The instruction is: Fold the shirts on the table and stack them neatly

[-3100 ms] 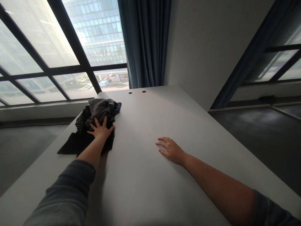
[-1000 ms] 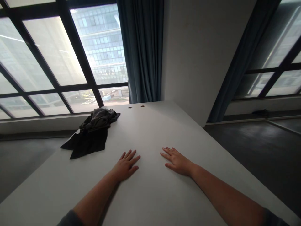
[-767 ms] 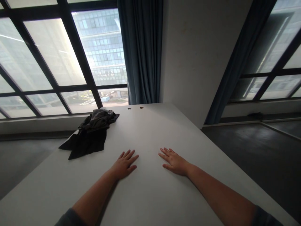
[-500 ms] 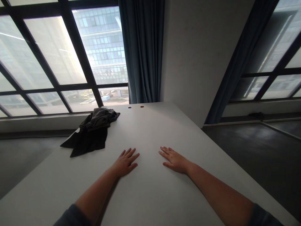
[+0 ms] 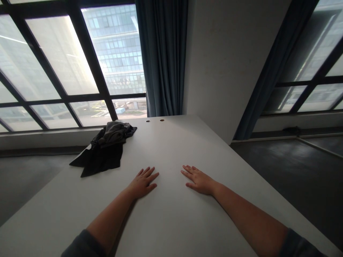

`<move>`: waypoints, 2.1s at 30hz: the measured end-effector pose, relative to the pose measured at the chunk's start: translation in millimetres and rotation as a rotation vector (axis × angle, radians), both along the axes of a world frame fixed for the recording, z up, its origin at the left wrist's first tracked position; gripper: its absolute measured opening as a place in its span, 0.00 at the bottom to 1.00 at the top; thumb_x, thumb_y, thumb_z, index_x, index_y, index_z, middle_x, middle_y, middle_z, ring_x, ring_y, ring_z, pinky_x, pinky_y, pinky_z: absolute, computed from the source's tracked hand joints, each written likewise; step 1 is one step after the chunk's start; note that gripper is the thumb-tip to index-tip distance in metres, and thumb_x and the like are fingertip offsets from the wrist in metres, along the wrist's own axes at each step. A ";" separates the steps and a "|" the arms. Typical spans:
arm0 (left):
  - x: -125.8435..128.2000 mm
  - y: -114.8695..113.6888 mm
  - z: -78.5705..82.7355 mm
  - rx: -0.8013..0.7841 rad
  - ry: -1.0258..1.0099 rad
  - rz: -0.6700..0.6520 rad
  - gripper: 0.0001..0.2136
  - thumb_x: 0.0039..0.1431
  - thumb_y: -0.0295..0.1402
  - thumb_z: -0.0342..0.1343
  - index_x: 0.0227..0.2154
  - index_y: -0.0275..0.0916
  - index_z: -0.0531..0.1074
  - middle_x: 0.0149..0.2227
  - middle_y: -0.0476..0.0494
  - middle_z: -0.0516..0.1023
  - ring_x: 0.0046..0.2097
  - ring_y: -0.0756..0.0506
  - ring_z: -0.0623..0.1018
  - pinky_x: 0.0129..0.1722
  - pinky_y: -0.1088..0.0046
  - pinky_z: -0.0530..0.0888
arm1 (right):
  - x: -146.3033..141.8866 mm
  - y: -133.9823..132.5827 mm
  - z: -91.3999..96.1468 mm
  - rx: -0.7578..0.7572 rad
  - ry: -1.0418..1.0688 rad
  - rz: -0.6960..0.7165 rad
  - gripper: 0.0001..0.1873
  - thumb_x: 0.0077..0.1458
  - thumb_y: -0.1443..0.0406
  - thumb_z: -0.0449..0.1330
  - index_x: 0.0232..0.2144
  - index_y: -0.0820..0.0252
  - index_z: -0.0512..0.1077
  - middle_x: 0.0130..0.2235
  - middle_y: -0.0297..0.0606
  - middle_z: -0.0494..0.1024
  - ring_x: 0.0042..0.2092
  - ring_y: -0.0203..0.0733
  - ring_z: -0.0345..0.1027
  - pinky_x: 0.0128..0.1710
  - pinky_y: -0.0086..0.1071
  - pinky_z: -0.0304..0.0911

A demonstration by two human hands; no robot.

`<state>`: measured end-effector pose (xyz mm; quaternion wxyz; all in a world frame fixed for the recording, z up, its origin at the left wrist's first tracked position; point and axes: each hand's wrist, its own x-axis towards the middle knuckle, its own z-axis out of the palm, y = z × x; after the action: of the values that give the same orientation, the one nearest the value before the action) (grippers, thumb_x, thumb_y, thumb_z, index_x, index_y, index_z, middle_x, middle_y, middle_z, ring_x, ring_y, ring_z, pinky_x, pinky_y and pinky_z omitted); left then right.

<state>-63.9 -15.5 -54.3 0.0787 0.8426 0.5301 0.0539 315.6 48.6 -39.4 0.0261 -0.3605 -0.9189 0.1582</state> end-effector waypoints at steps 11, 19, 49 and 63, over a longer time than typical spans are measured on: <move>0.1 -1.0 2.3 -0.006 -0.006 -0.002 0.29 0.72 0.54 0.46 0.72 0.57 0.56 0.77 0.46 0.48 0.76 0.35 0.50 0.74 0.46 0.49 | -1.1 -2.4 4.6 -0.024 -0.002 -0.016 0.40 0.67 0.49 0.56 0.74 0.58 0.55 0.76 0.47 0.43 0.77 0.54 0.37 0.75 0.49 0.34; -0.3 -0.8 3.0 -0.016 -0.020 -0.001 0.29 0.72 0.54 0.46 0.72 0.56 0.57 0.77 0.45 0.48 0.76 0.34 0.51 0.73 0.45 0.50 | 1.0 0.7 0.5 -0.014 0.021 -0.009 0.40 0.67 0.48 0.55 0.74 0.57 0.56 0.76 0.47 0.45 0.76 0.54 0.40 0.75 0.50 0.36; -129.8 131.0 43.0 0.359 0.066 0.491 0.26 0.70 0.45 0.45 0.66 0.41 0.66 0.68 0.32 0.67 0.68 0.33 0.66 0.66 0.52 0.63 | 3.1 11.5 -19.9 0.229 0.251 -0.064 0.22 0.68 0.59 0.53 0.58 0.56 0.77 0.62 0.50 0.74 0.67 0.58 0.62 0.70 0.60 0.53; -246.0 210.0 66.3 0.124 0.111 1.025 0.31 0.68 0.51 0.43 0.68 0.42 0.63 0.71 0.23 0.59 0.71 0.25 0.60 0.65 0.42 0.57 | 1.5 8.8 -10.4 0.180 0.254 -0.111 0.21 0.64 0.65 0.54 0.56 0.56 0.77 0.59 0.50 0.74 0.63 0.56 0.64 0.66 0.55 0.60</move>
<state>-309.9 194.5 12.0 -0.0359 0.4795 0.8738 0.0722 317.1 57.3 -49.8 0.1829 -0.3840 -0.8973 0.1180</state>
